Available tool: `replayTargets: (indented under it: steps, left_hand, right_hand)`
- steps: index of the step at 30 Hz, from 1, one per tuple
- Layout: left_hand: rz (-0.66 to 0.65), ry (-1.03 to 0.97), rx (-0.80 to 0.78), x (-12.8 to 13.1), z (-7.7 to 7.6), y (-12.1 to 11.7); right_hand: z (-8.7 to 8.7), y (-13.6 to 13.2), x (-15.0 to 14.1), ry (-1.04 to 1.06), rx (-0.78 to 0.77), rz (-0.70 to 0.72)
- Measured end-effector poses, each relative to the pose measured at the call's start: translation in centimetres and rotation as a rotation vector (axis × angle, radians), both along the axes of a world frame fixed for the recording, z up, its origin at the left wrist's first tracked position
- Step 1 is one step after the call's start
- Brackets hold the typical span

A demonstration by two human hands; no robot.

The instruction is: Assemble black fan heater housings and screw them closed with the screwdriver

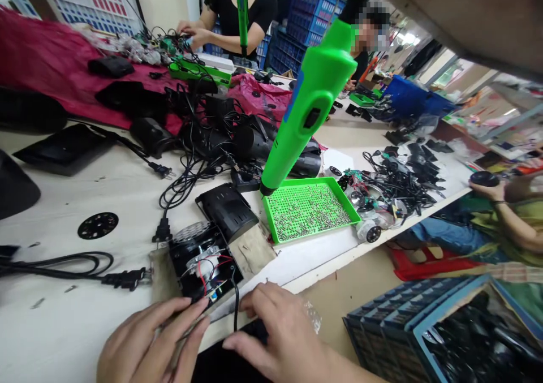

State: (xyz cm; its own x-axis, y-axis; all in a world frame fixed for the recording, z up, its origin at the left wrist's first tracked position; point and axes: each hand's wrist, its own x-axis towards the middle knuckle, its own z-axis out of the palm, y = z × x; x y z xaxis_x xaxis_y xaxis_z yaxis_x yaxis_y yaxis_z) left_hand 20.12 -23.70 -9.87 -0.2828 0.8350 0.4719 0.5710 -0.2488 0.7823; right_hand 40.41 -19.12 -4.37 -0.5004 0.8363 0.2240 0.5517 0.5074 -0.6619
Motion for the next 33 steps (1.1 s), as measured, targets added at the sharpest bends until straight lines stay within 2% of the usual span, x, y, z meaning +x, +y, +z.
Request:
replayTargets:
  steps: [2,4,7,10,14,19,23,30,33]
  left_hand:
    - [-0.091,0.266,0.096,0.0,0.3,0.4]
    - [-0.11,0.376,0.125,0.4,0.9,0.9]
    - [-0.094,0.391,0.14,1.2,1.6,1.4]
    - [-0.081,0.425,0.163,1.6,1.6,1.5]
    - [-0.085,0.434,0.165,1.9,1.5,1.6]
    - [-0.114,0.465,0.193,2.3,2.2,1.9]
    - [-0.1,0.508,0.225,2.6,2.6,2.2]
    - [-0.096,0.549,0.2,2.2,2.5,1.8]
    - [-0.103,0.559,0.212,2.0,2.6,1.8]
  right_hand:
    - [-0.2,-0.2,-0.5,0.017,-0.027,-0.022]
    - [-0.3,-0.5,-0.8,0.064,-0.079,-0.041]
    - [-0.3,-0.9,-0.6,0.108,-0.113,-0.064]
    - [-0.1,-0.7,-0.4,0.068,-0.038,-0.092]
    - [0.7,0.8,-0.5,0.033,0.005,-0.195]
    - [1.9,2.8,-1.1,0.016,-0.114,-0.254]
    - [2.3,3.3,-1.5,-0.029,-0.2,-0.261]
    - [1.8,3.4,-2.3,-0.169,-0.008,-0.197]
    - [2.0,3.6,-2.5,-0.229,0.002,-0.187]
